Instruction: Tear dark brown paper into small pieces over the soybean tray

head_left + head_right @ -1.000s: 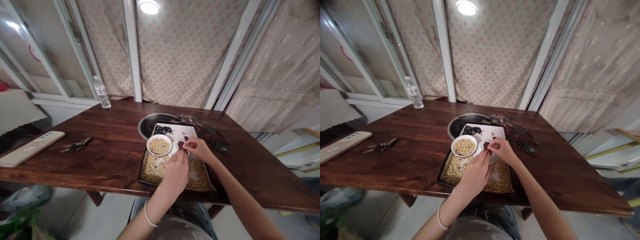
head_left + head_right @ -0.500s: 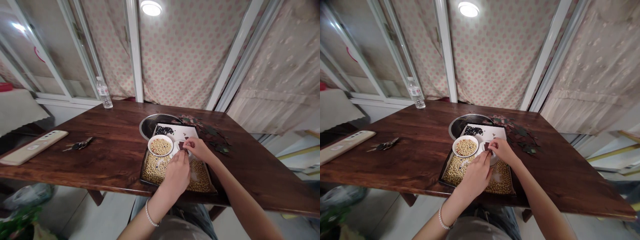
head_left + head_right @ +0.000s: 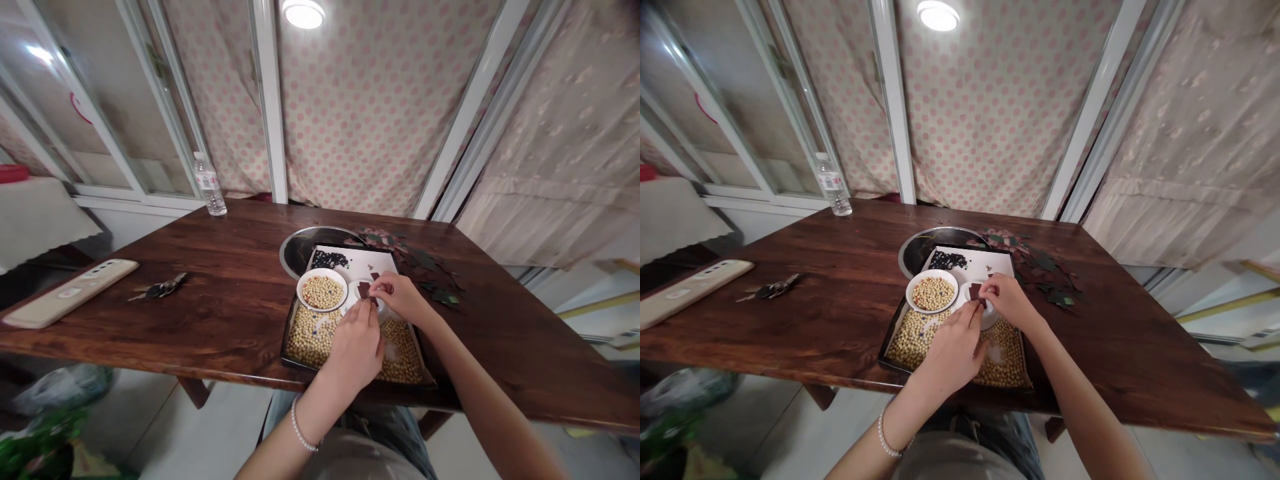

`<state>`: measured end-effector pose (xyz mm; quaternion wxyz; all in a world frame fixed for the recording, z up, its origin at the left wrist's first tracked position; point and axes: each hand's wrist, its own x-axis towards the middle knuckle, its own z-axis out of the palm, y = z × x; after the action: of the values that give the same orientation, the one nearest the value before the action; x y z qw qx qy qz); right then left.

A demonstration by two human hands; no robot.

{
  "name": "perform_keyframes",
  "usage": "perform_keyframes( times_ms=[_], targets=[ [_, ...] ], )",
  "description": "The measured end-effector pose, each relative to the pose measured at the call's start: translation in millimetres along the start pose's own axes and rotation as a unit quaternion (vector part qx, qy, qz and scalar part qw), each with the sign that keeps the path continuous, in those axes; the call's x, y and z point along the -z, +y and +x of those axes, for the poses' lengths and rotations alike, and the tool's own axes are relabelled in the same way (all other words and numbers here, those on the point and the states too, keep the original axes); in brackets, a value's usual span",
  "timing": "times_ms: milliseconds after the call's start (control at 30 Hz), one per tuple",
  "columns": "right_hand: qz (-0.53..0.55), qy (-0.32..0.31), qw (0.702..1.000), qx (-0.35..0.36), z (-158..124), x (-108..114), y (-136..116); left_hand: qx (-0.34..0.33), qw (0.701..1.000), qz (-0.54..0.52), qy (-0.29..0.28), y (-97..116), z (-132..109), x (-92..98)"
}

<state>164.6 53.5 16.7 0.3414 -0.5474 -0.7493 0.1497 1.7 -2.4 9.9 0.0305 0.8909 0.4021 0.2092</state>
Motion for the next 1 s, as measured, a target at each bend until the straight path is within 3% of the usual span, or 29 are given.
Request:
perform_keyframes(
  times_ms=[467, 1000],
  targets=[
    [-0.057, 0.042, 0.997, 0.038, -0.4, -9.3, 10.9, 0.007, 1.000, 0.000, -0.010, 0.6, -0.1, -1.3],
    [-0.002, -0.003, 1.000, 0.023, -2.3, -9.3, 7.4, 0.013, 1.000, -0.003, -0.015, 0.8, 0.5, 0.2]
  ],
)
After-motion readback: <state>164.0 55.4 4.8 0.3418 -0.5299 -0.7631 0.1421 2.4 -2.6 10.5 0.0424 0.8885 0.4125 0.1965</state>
